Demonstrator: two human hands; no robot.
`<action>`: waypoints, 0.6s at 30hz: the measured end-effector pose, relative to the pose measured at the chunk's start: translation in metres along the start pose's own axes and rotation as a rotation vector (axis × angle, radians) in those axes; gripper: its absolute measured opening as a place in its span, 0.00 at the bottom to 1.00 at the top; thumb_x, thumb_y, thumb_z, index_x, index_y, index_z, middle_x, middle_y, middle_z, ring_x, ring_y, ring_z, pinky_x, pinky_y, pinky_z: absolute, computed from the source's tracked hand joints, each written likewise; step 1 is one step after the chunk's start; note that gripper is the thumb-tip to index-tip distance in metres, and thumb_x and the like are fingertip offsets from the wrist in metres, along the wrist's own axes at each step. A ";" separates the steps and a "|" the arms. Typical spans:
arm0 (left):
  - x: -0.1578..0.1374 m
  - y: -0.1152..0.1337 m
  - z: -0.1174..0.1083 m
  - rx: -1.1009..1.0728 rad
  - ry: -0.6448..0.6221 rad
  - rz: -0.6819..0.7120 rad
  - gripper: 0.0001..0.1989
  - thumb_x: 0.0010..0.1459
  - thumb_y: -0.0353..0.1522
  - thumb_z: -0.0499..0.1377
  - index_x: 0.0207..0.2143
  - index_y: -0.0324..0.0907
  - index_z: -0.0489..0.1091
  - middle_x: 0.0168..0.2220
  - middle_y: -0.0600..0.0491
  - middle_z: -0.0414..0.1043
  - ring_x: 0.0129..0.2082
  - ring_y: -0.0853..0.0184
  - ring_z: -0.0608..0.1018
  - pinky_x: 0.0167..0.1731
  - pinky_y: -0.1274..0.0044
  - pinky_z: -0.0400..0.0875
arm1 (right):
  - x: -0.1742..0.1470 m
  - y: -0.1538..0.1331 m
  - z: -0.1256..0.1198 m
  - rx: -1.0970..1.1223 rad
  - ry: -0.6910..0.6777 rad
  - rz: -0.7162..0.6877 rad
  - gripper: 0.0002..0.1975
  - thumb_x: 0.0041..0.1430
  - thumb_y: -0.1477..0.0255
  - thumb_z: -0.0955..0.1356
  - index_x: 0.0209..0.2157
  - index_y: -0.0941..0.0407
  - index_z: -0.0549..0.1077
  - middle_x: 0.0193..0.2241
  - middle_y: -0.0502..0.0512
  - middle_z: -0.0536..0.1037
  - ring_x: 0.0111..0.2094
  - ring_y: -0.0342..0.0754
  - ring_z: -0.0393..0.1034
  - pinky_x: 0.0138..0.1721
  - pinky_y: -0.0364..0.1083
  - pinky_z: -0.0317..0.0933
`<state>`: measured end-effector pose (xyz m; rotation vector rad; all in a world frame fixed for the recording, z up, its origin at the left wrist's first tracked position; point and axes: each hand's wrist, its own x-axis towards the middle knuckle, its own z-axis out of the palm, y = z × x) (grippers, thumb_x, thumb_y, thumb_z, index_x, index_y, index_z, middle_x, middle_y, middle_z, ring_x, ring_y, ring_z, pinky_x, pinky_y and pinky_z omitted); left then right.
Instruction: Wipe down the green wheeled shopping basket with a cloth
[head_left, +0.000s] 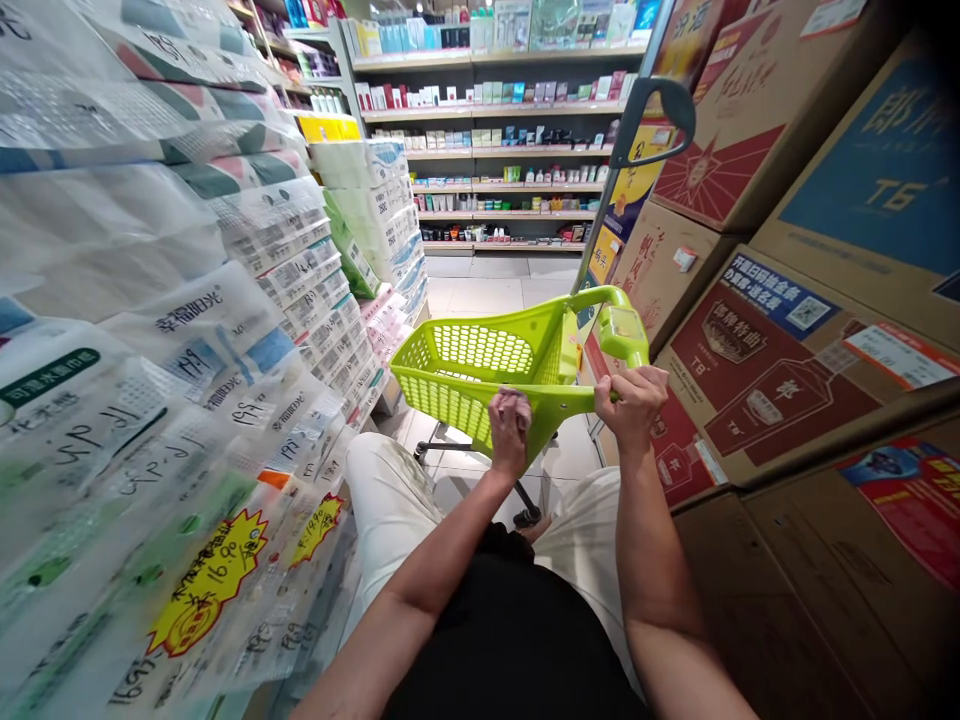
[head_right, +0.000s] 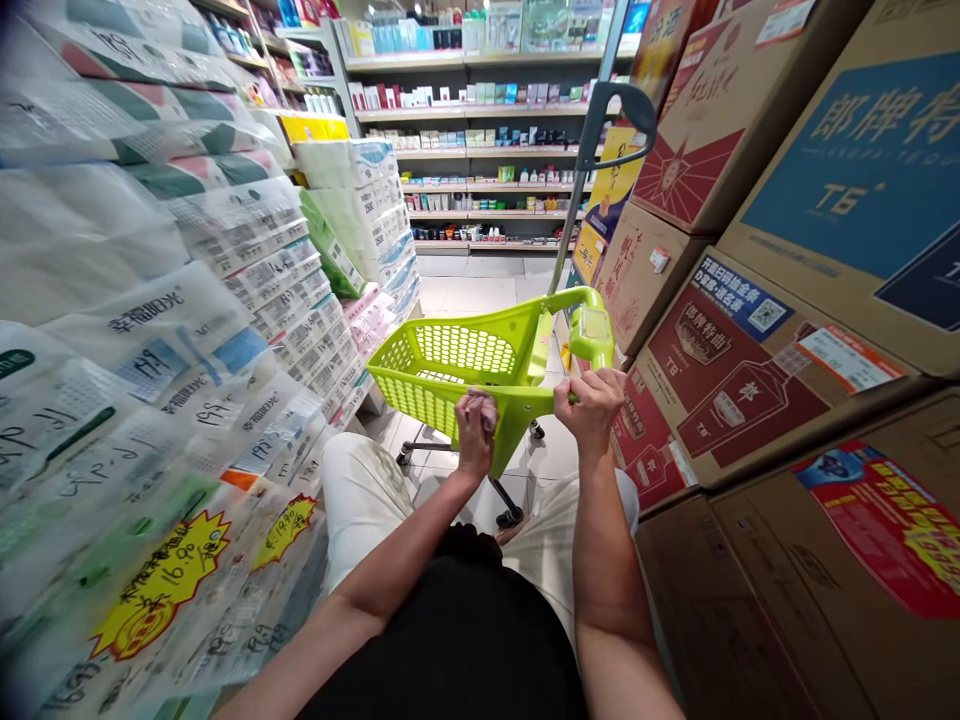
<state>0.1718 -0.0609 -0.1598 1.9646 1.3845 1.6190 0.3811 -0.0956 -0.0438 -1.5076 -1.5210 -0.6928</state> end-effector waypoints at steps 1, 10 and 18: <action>-0.007 0.002 0.004 -0.005 -0.035 0.045 0.22 0.63 0.22 0.53 0.58 0.45 0.65 0.60 0.40 0.59 0.63 0.57 0.68 0.62 0.62 0.69 | 0.000 0.001 -0.001 0.002 -0.004 0.001 0.17 0.52 0.74 0.67 0.15 0.54 0.58 0.18 0.49 0.63 0.29 0.47 0.57 0.42 0.50 0.52; 0.010 -0.064 -0.033 0.129 0.041 -0.114 0.18 0.62 0.22 0.51 0.52 0.42 0.67 0.59 0.39 0.63 0.63 0.55 0.67 0.63 0.57 0.65 | -0.001 -0.003 -0.001 -0.005 0.042 -0.051 0.18 0.55 0.73 0.66 0.15 0.53 0.58 0.18 0.50 0.66 0.29 0.48 0.60 0.42 0.50 0.53; -0.032 -0.035 0.006 0.038 -0.072 -0.061 0.25 0.59 0.19 0.51 0.57 0.45 0.67 0.61 0.40 0.62 0.64 0.55 0.69 0.62 0.59 0.68 | 0.000 0.000 0.002 -0.036 0.051 -0.082 0.18 0.55 0.73 0.66 0.15 0.53 0.57 0.17 0.49 0.64 0.28 0.47 0.58 0.41 0.50 0.53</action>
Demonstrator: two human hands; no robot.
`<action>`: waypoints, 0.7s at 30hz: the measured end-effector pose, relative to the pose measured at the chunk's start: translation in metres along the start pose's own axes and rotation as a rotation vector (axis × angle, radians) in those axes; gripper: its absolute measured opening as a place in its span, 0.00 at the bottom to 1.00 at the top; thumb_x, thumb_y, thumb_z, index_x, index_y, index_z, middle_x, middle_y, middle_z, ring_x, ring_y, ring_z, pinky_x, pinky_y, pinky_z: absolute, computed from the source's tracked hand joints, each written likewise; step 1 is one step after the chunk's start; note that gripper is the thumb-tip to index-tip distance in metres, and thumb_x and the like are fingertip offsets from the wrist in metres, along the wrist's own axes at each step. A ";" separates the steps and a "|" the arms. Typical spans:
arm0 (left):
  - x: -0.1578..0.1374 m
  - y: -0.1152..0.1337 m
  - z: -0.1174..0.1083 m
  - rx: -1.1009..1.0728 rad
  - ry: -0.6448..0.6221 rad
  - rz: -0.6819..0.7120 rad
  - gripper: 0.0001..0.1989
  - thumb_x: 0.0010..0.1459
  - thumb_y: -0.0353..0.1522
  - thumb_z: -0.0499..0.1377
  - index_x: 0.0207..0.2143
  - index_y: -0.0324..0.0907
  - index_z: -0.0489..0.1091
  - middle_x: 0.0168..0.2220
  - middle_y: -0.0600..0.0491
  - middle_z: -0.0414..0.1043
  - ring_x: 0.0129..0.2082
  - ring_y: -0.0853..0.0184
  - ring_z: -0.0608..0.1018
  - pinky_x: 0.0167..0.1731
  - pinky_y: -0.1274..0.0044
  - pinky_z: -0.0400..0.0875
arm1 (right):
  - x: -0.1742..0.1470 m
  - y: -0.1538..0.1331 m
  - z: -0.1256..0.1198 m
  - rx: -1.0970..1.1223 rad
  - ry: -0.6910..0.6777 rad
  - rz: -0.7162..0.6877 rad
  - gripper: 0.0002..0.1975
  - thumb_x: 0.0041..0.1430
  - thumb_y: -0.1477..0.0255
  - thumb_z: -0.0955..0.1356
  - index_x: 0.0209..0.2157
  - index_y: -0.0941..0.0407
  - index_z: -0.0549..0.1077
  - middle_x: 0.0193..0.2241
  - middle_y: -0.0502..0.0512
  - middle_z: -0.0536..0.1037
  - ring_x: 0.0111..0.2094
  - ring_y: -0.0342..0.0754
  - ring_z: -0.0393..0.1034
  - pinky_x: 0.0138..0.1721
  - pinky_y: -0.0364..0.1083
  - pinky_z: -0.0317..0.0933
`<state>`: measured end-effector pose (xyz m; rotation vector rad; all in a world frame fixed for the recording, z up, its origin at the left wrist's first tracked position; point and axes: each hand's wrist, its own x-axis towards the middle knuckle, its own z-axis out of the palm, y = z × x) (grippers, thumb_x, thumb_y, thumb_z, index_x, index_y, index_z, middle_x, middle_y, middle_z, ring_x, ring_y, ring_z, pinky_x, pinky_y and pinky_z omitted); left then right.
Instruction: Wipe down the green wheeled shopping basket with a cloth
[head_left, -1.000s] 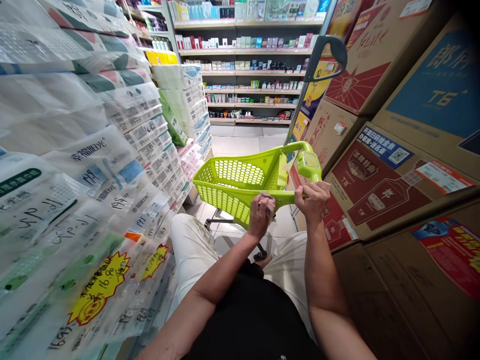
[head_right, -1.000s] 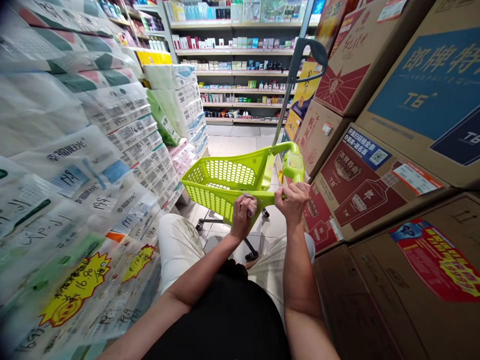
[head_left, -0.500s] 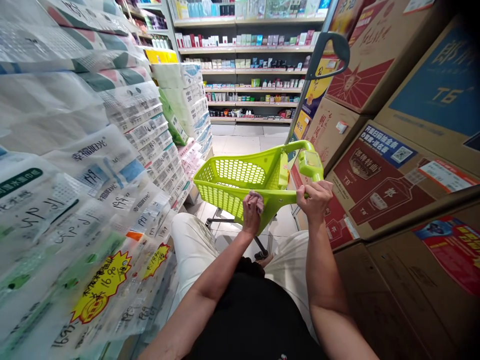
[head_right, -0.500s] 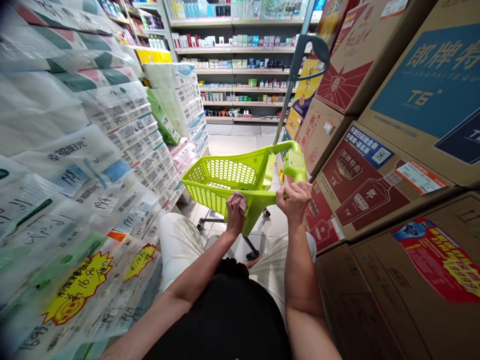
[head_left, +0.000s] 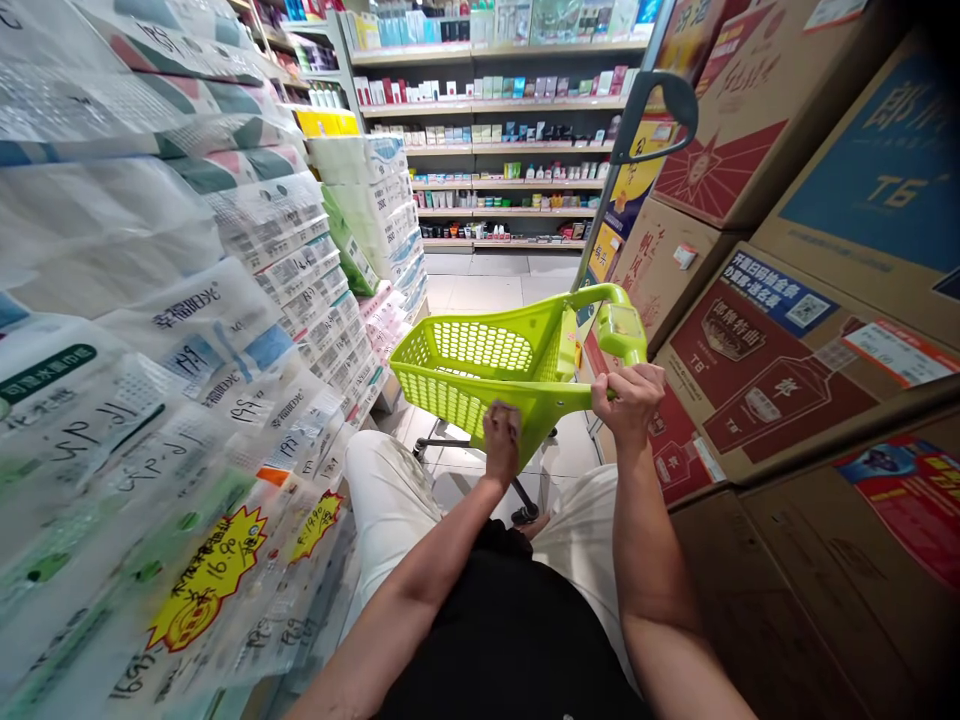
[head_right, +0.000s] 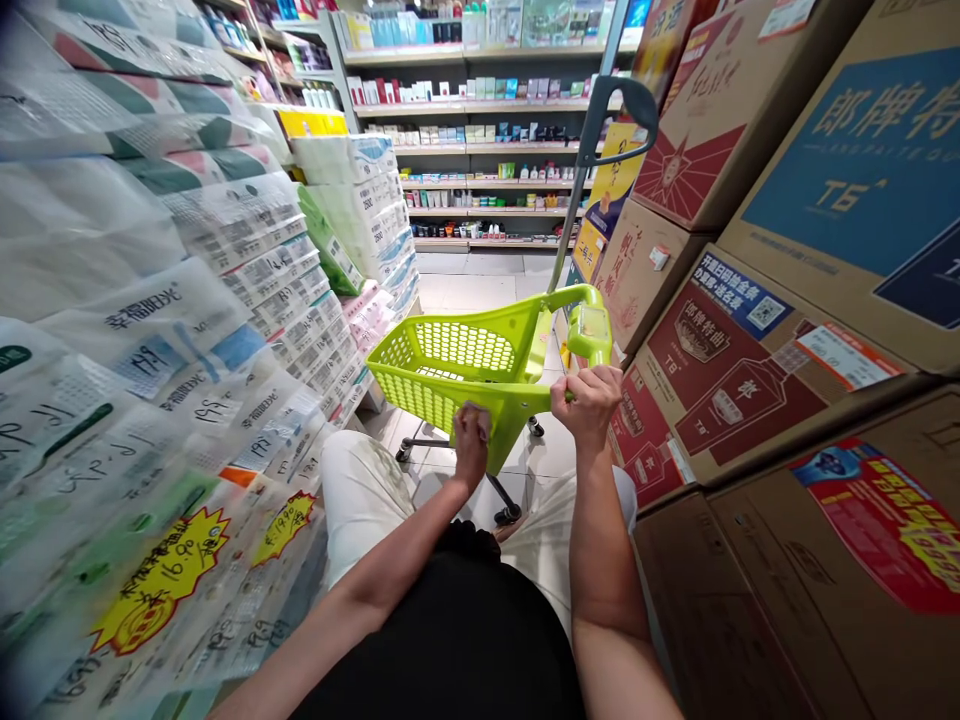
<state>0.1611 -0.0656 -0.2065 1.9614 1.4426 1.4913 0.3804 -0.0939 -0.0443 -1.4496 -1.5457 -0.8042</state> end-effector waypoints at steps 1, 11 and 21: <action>-0.010 -0.001 0.003 -0.012 -0.065 0.059 0.25 0.60 0.20 0.52 0.57 0.46 0.68 0.60 0.41 0.63 0.63 0.56 0.69 0.62 0.60 0.70 | 0.000 0.002 0.000 0.004 0.004 -0.003 0.18 0.55 0.73 0.66 0.15 0.53 0.57 0.17 0.49 0.63 0.28 0.47 0.58 0.41 0.50 0.53; 0.006 0.015 0.015 -0.059 0.033 0.343 0.18 0.68 0.29 0.55 0.59 0.45 0.69 0.59 0.41 0.65 0.60 0.57 0.72 0.59 0.63 0.72 | 0.001 0.005 -0.003 0.030 -0.010 0.025 0.18 0.55 0.72 0.66 0.16 0.53 0.56 0.17 0.49 0.63 0.28 0.47 0.58 0.41 0.50 0.53; -0.007 -0.001 0.001 -0.048 -0.059 0.318 0.14 0.70 0.31 0.54 0.54 0.44 0.74 0.55 0.39 0.70 0.55 0.55 0.75 0.52 0.62 0.76 | 0.000 0.005 -0.003 0.032 -0.027 0.030 0.18 0.55 0.72 0.66 0.15 0.53 0.57 0.18 0.50 0.64 0.28 0.47 0.58 0.41 0.50 0.53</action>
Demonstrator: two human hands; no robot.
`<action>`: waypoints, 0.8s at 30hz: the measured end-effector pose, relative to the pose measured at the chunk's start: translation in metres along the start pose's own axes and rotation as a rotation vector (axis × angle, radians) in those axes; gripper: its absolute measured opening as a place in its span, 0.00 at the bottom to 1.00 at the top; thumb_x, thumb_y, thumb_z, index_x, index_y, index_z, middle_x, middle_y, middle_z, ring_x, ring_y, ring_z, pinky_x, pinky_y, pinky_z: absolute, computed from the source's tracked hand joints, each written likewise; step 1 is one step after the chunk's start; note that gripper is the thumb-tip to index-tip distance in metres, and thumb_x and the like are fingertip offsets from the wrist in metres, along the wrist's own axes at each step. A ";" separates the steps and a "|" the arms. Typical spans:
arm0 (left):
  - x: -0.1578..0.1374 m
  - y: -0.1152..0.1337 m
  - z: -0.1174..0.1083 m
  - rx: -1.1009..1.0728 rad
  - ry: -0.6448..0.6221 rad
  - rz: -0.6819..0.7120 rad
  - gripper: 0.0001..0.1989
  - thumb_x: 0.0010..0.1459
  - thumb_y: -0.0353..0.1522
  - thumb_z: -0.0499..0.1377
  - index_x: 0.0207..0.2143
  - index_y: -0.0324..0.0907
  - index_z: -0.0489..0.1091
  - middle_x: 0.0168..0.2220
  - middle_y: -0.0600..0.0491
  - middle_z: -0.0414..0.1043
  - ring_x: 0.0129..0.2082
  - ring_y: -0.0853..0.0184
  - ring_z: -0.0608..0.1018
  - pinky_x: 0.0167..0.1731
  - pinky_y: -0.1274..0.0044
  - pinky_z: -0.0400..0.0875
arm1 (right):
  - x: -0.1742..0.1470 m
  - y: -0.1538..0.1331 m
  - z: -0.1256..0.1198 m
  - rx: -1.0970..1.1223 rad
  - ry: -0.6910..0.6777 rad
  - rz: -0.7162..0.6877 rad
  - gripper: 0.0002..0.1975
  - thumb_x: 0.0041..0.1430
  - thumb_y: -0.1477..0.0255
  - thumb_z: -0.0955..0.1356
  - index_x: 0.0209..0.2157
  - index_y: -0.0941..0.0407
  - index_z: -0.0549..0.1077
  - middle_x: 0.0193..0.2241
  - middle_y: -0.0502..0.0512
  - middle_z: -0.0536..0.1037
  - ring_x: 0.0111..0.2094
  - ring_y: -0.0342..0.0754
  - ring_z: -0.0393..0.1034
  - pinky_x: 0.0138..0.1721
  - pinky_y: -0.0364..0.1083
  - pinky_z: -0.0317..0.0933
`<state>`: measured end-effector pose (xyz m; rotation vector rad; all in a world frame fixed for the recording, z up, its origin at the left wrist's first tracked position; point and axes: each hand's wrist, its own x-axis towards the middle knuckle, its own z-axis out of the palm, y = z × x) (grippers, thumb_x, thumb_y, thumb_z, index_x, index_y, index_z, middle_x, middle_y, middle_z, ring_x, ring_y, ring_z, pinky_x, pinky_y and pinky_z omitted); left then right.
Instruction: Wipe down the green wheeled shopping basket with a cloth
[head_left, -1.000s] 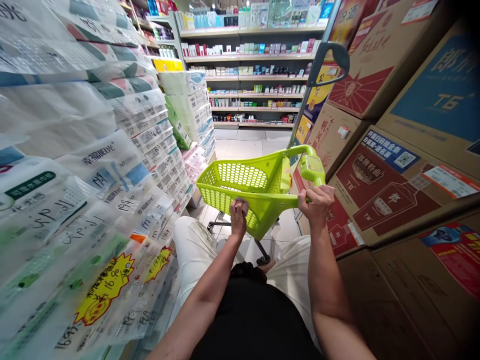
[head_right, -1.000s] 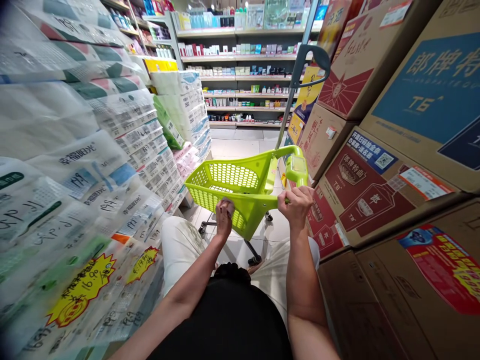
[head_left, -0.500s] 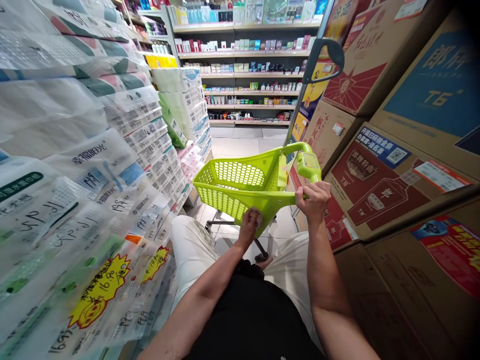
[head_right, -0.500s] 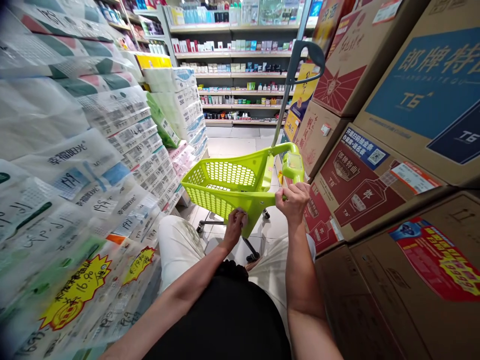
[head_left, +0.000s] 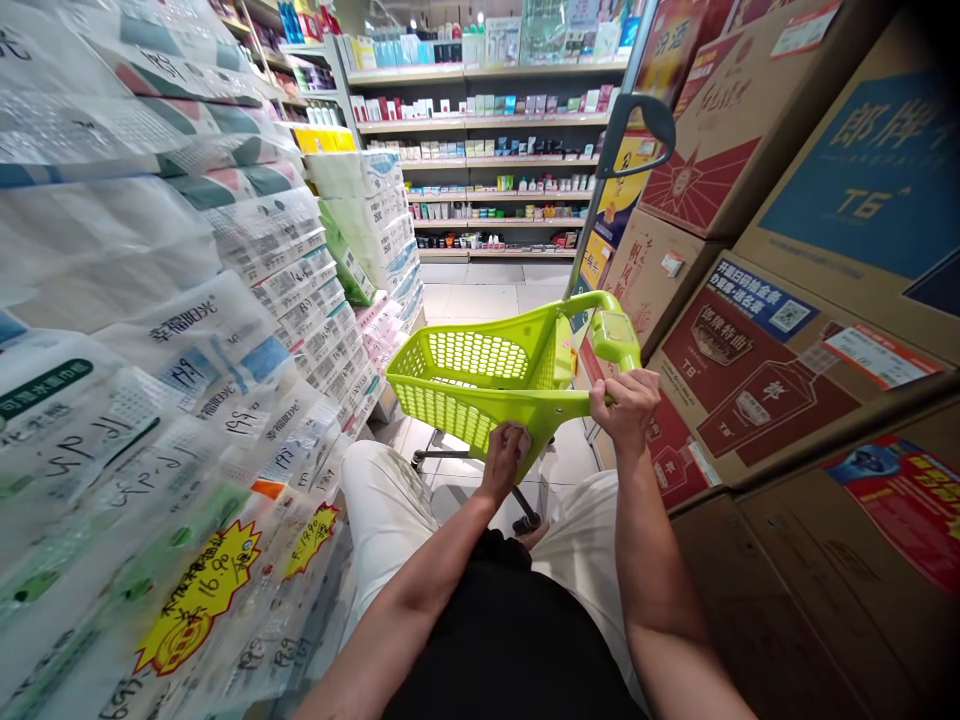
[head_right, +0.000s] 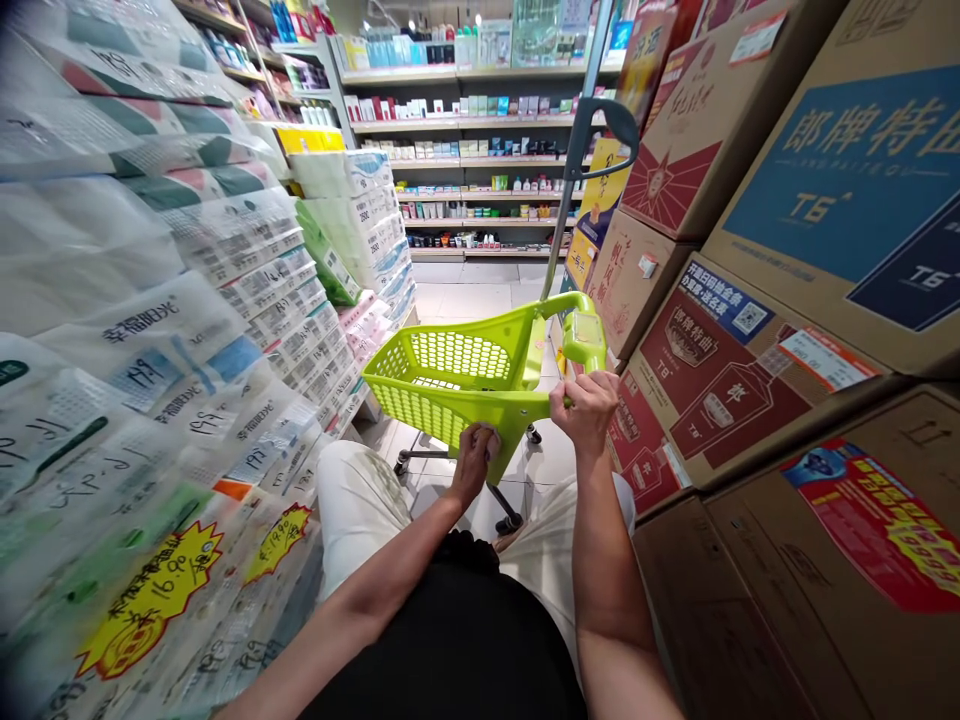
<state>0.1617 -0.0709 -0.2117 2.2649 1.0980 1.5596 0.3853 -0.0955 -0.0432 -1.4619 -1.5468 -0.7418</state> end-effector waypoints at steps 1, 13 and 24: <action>0.007 0.003 0.002 -0.010 0.020 -0.010 0.15 0.70 0.32 0.54 0.54 0.44 0.74 0.56 0.39 0.69 0.57 0.55 0.74 0.53 0.62 0.75 | 0.000 0.000 0.000 0.002 0.000 0.002 0.18 0.55 0.72 0.66 0.15 0.53 0.57 0.18 0.50 0.64 0.28 0.47 0.58 0.41 0.50 0.53; 0.011 -0.020 -0.019 0.135 0.053 -0.043 0.21 0.65 0.22 0.53 0.55 0.47 0.74 0.55 0.43 0.68 0.55 0.59 0.73 0.55 0.66 0.73 | 0.002 0.005 0.002 0.038 0.003 -0.027 0.18 0.56 0.72 0.66 0.15 0.53 0.56 0.18 0.50 0.64 0.28 0.47 0.58 0.42 0.50 0.54; 0.021 -0.022 -0.026 0.138 0.149 -0.075 0.22 0.64 0.21 0.51 0.55 0.48 0.73 0.54 0.44 0.63 0.56 0.60 0.71 0.56 0.65 0.73 | 0.002 0.018 0.002 0.063 -0.012 -0.034 0.18 0.53 0.73 0.66 0.15 0.52 0.55 0.16 0.49 0.63 0.27 0.47 0.57 0.42 0.50 0.55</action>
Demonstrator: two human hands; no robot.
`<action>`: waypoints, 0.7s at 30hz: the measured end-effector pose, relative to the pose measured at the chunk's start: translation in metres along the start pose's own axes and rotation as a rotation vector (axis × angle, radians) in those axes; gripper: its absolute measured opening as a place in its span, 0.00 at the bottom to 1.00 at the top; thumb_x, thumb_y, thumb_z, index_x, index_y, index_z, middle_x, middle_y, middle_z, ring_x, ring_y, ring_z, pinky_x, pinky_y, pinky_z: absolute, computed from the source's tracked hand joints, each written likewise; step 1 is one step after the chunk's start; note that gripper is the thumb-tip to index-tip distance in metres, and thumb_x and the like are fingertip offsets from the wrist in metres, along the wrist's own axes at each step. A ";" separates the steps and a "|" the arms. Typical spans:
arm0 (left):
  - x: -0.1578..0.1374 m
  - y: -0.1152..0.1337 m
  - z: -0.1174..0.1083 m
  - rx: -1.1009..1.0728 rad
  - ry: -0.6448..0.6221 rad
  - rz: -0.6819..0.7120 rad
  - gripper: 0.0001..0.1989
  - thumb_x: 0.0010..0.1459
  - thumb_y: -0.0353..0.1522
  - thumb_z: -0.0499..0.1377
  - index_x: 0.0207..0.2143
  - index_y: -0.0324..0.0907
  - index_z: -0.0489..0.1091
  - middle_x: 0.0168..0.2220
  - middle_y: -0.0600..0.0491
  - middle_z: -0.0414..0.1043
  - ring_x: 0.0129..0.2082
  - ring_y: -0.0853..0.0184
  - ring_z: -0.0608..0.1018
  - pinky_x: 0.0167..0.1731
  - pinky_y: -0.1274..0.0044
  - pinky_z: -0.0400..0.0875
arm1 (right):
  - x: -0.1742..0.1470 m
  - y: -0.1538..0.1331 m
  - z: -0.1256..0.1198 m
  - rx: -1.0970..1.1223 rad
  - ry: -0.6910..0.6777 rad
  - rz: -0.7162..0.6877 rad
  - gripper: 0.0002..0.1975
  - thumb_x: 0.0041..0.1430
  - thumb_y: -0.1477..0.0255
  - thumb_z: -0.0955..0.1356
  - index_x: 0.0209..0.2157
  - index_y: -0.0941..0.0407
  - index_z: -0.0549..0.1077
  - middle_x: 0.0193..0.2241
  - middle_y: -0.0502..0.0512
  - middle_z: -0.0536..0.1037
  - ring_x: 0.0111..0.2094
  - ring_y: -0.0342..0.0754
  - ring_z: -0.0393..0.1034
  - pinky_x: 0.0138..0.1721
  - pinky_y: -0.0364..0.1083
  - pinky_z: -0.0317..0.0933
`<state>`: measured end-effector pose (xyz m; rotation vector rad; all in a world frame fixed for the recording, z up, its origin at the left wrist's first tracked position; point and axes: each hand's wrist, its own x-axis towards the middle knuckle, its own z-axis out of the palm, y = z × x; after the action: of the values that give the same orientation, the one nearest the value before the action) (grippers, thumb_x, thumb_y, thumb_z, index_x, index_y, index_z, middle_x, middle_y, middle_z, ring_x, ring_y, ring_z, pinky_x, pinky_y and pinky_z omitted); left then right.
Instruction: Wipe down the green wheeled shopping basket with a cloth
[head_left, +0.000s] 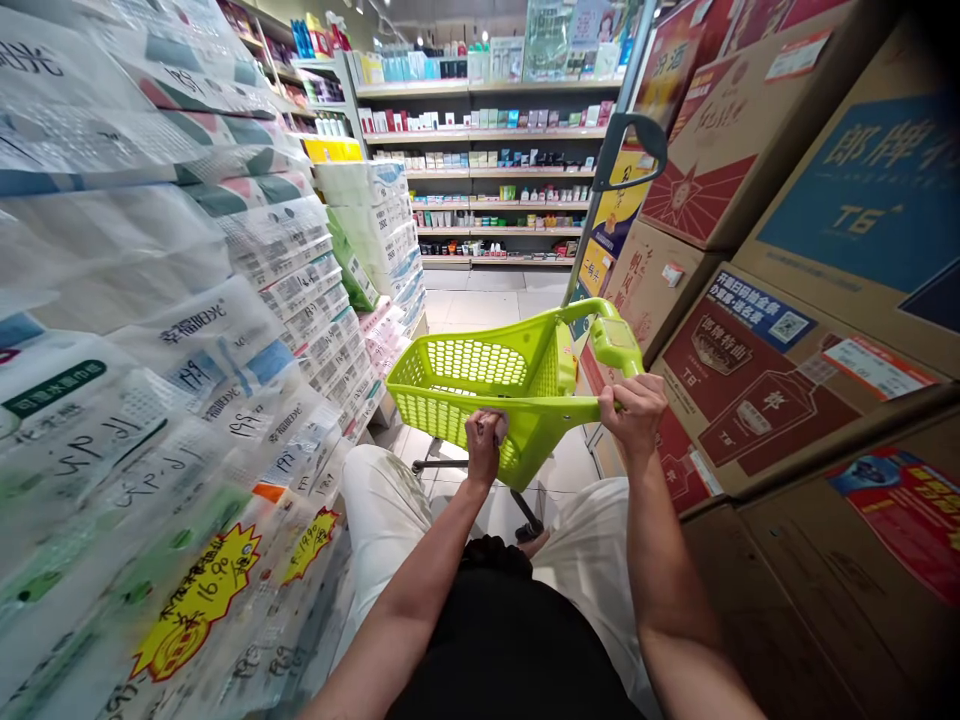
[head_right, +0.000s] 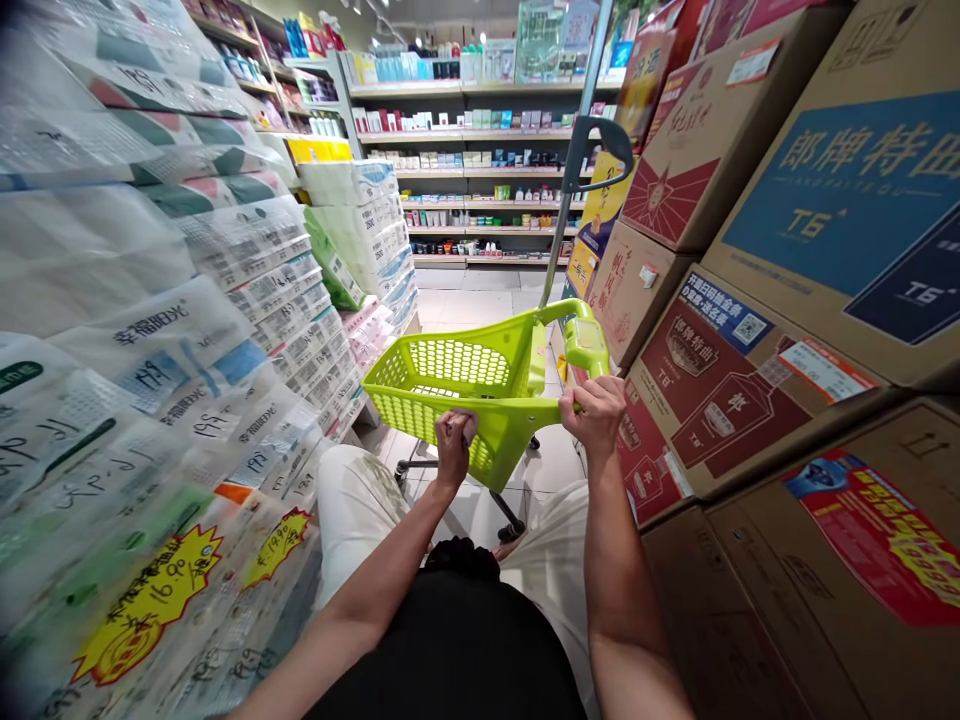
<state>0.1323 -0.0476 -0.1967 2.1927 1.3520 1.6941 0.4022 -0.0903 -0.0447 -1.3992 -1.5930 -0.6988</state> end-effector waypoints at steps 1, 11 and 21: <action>0.004 0.000 -0.001 -0.004 0.003 0.016 0.22 0.64 0.21 0.52 0.55 0.48 0.73 0.55 0.44 0.63 0.57 0.60 0.70 0.57 0.65 0.72 | 0.000 0.002 0.000 0.007 0.001 -0.002 0.18 0.53 0.73 0.66 0.14 0.53 0.55 0.16 0.49 0.63 0.27 0.46 0.57 0.42 0.50 0.55; -0.006 -0.019 0.001 -0.029 0.049 -0.197 0.22 0.59 0.20 0.51 0.52 0.44 0.71 0.53 0.44 0.62 0.57 0.57 0.69 0.58 0.62 0.70 | 0.004 0.012 0.011 0.039 0.049 -0.059 0.18 0.53 0.74 0.66 0.15 0.53 0.56 0.16 0.48 0.62 0.26 0.46 0.57 0.40 0.49 0.55; 0.007 -0.031 -0.003 -0.030 0.190 -0.394 0.16 0.58 0.25 0.57 0.49 0.42 0.69 0.52 0.42 0.65 0.55 0.54 0.72 0.59 0.59 0.68 | 0.025 0.023 0.029 -0.100 -0.088 0.058 0.13 0.57 0.72 0.65 0.19 0.54 0.69 0.23 0.53 0.73 0.32 0.49 0.62 0.45 0.51 0.54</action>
<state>0.1121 -0.0256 -0.2068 1.6390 1.6536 1.7802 0.4179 -0.0485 -0.0394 -1.5621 -1.5979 -0.6993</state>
